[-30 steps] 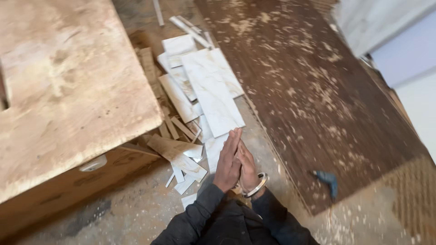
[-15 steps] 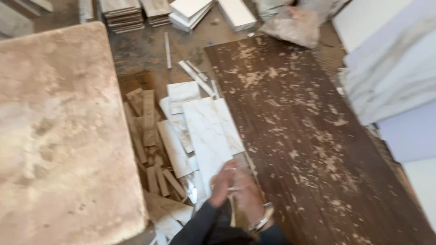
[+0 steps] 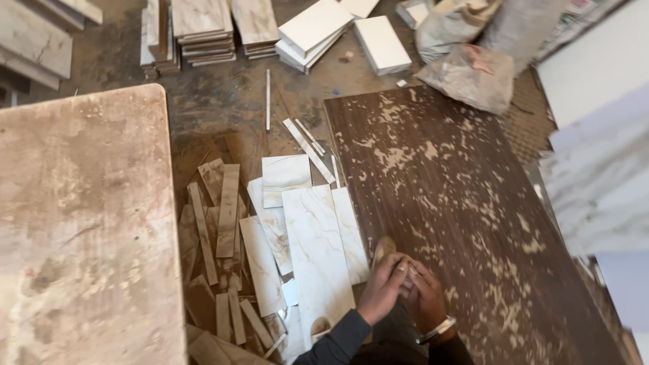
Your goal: The person picks up marble-patterned white panels from piles on the workshop floor and carries them to a wooden workbench, stacking them one by one on top of other panels already there. They align each panel by hand and repeat the carry-and-stack cycle across the clip.
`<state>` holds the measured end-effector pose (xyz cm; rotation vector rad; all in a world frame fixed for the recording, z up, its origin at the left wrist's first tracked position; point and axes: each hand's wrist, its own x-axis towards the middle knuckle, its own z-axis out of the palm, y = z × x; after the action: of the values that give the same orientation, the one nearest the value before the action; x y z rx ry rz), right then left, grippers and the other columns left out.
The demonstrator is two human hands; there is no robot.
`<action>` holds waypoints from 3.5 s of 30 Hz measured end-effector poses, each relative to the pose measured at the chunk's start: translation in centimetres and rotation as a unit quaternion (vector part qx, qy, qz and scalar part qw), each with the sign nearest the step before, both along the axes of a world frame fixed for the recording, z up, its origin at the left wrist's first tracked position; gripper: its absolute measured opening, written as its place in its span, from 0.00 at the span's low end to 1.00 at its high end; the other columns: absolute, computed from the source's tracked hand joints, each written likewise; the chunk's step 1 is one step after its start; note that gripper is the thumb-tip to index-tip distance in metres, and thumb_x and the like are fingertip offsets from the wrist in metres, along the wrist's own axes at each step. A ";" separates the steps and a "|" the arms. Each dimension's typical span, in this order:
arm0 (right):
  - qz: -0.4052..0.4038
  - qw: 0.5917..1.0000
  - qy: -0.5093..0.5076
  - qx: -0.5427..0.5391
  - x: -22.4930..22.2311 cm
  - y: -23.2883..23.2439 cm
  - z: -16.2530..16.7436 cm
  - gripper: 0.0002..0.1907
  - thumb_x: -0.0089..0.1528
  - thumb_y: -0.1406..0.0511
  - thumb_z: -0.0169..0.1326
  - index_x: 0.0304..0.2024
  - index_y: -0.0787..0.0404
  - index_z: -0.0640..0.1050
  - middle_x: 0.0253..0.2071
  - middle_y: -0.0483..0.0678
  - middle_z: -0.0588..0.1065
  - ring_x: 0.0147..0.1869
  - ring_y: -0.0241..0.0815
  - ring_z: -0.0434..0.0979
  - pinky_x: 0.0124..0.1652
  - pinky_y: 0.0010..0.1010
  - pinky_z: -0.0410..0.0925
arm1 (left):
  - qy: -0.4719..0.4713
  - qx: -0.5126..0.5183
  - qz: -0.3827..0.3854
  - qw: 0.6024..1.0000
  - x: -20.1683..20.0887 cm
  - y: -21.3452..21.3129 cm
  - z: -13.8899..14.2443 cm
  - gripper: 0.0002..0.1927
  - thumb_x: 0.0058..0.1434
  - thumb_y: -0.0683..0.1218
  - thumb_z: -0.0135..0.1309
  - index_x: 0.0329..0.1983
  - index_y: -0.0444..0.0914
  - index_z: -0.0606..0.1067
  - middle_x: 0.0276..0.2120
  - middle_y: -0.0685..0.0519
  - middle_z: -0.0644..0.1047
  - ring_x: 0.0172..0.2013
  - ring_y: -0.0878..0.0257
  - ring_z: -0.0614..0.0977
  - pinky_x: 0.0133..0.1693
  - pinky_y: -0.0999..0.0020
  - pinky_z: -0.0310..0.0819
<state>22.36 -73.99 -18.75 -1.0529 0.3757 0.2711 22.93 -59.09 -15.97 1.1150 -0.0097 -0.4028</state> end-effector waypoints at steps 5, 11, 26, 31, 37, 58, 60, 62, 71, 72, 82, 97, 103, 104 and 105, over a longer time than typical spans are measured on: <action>0.093 0.995 -0.006 0.044 14.9 0.2 -3.7 0.20 0.68 0.65 0.44 0.61 0.66 0.71 0.48 0.56 0.77 0.46 0.49 0.81 0.43 0.43 0.76 | 0.119 -0.130 0.045 0.983 13.1 -0.2 -6.2 0.19 0.76 0.54 0.39 0.58 0.37 0.70 0.41 0.51 0.78 0.36 0.65 0.80 0.36 0.71 0.79; 0.293 0.956 -0.013 0.029 34.5 0.8 2.1 0.24 0.68 0.62 0.45 0.62 0.70 0.69 0.49 0.56 0.80 0.45 0.46 0.83 0.42 0.38 0.77 | 0.060 -0.066 0.206 0.975 29.5 1.4 -2.7 0.27 0.75 0.59 0.35 0.57 0.34 0.73 0.47 0.49 0.80 0.45 0.63 0.83 0.45 0.68 0.82; 0.405 0.892 -0.197 -0.032 58.4 6.7 1.7 0.32 0.70 0.58 0.48 0.73 0.66 0.62 0.72 0.57 0.64 0.76 0.50 0.63 0.69 0.38 0.59 | 0.019 0.072 0.352 0.933 54.1 3.6 -0.1 0.32 0.72 0.64 0.34 0.71 0.43 0.62 0.60 0.46 0.70 0.62 0.54 0.71 0.62 0.57 0.64; 0.359 0.891 -0.235 -0.151 71.8 9.6 -1.7 0.33 0.71 0.53 0.41 0.75 0.60 0.58 0.75 0.49 0.58 0.77 0.45 0.59 0.69 0.35 0.58 | -0.054 0.100 0.327 0.938 66.4 5.9 -1.8 0.35 0.72 0.66 0.31 0.73 0.40 0.59 0.69 0.44 0.64 0.71 0.51 0.63 0.69 0.56 0.55; 0.379 0.903 -0.178 -0.095 88.6 15.2 -1.9 0.35 0.68 0.51 0.44 0.74 0.59 0.59 0.68 0.47 0.66 0.65 0.40 0.68 0.56 0.32 0.65 | -0.060 0.094 0.286 0.952 80.6 12.6 0.6 0.37 0.73 0.65 0.28 0.77 0.41 0.56 0.75 0.44 0.59 0.73 0.51 0.60 0.70 0.58 0.51; 0.532 0.838 -0.122 -0.010 123.1 58.8 -5.5 0.23 0.70 0.58 0.48 0.63 0.64 0.72 0.53 0.48 0.76 0.56 0.37 0.76 0.51 0.29 0.71 | 0.081 -0.032 0.462 0.883 111.2 52.5 -6.1 0.38 0.68 0.65 0.38 0.77 0.45 0.55 0.68 0.50 0.65 0.62 0.50 0.73 0.57 0.58 0.70; 0.535 0.830 -0.156 -0.020 126.4 64.4 -5.4 0.22 0.69 0.59 0.50 0.62 0.64 0.73 0.52 0.48 0.77 0.54 0.36 0.77 0.50 0.28 0.72 | 0.079 0.007 0.468 0.880 114.1 56.9 -5.6 0.38 0.68 0.66 0.38 0.77 0.45 0.54 0.69 0.52 0.65 0.61 0.54 0.73 0.54 0.58 0.72; 0.548 0.811 -0.194 -0.059 128.8 67.7 -6.1 0.22 0.69 0.59 0.51 0.60 0.66 0.75 0.48 0.49 0.77 0.50 0.38 0.78 0.47 0.28 0.72 | 0.082 -0.032 0.492 0.866 116.4 60.8 -5.5 0.38 0.68 0.66 0.39 0.77 0.44 0.54 0.66 0.49 0.67 0.60 0.53 0.75 0.54 0.57 0.74; 0.520 0.848 -0.020 -0.104 136.9 82.2 -10.3 0.20 0.65 0.60 0.55 0.56 0.65 0.77 0.44 0.52 0.79 0.44 0.41 0.82 0.41 0.35 0.77 | 0.156 -0.099 0.500 0.846 123.5 77.3 -12.3 0.36 0.70 0.64 0.40 0.76 0.43 0.56 0.63 0.49 0.66 0.58 0.53 0.76 0.53 0.58 0.75; 0.505 0.856 -0.025 -0.113 138.2 84.6 -11.1 0.20 0.65 0.60 0.55 0.55 0.64 0.76 0.45 0.52 0.79 0.44 0.42 0.82 0.40 0.35 0.77 | 0.172 -0.097 0.491 0.848 124.4 79.8 -13.6 0.36 0.69 0.63 0.40 0.75 0.44 0.56 0.64 0.52 0.65 0.59 0.53 0.76 0.54 0.58 0.76; 0.369 0.903 0.043 -0.218 147.5 101.9 -16.8 0.19 0.65 0.60 0.55 0.54 0.66 0.77 0.44 0.53 0.81 0.42 0.43 0.82 0.38 0.34 0.77 | 0.275 0.184 0.394 0.857 130.9 106.3 -24.3 0.33 0.64 0.62 0.51 0.65 0.36 0.70 0.53 0.47 0.78 0.51 0.51 0.79 0.46 0.63 0.74; 0.309 0.723 0.011 -0.618 157.2 114.2 -44.6 0.59 0.50 0.40 0.68 0.69 0.71 0.62 0.62 0.70 0.70 0.65 0.63 0.72 0.59 0.43 0.67 | 0.235 0.488 0.227 0.809 144.7 123.5 -47.6 0.54 0.56 0.68 0.60 0.73 0.30 0.57 0.69 0.32 0.63 0.69 0.41 0.65 0.66 0.55 0.59; 0.252 0.736 0.077 -0.624 155.4 114.8 -52.6 0.64 0.48 0.37 0.68 0.69 0.74 0.60 0.62 0.72 0.68 0.65 0.67 0.69 0.60 0.46 0.65 | 0.284 0.401 0.303 0.816 145.8 122.2 -55.2 0.51 0.49 0.62 0.67 0.68 0.32 0.62 0.56 0.39 0.79 0.56 0.48 0.82 0.57 0.59 0.75; 0.257 0.740 0.089 -0.615 154.4 114.7 -53.2 0.63 0.48 0.37 0.66 0.68 0.74 0.61 0.61 0.71 0.70 0.64 0.66 0.72 0.59 0.46 0.67 | 0.268 0.416 0.320 0.808 145.3 121.7 -55.9 0.50 0.49 0.61 0.68 0.68 0.32 0.62 0.55 0.39 0.79 0.55 0.48 0.82 0.56 0.59 0.75; 0.260 0.744 0.100 -0.607 153.8 114.7 -53.7 0.62 0.47 0.37 0.65 0.68 0.74 0.62 0.60 0.71 0.71 0.62 0.65 0.74 0.58 0.46 0.68 | 0.250 0.429 0.336 0.801 144.9 121.1 -56.4 0.49 0.49 0.60 0.70 0.68 0.32 0.62 0.54 0.39 0.79 0.54 0.49 0.83 0.55 0.59 0.76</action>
<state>176.13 40.71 -72.42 -2.4603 0.4421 0.6881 167.81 62.04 -72.40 1.7637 1.1143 -0.0163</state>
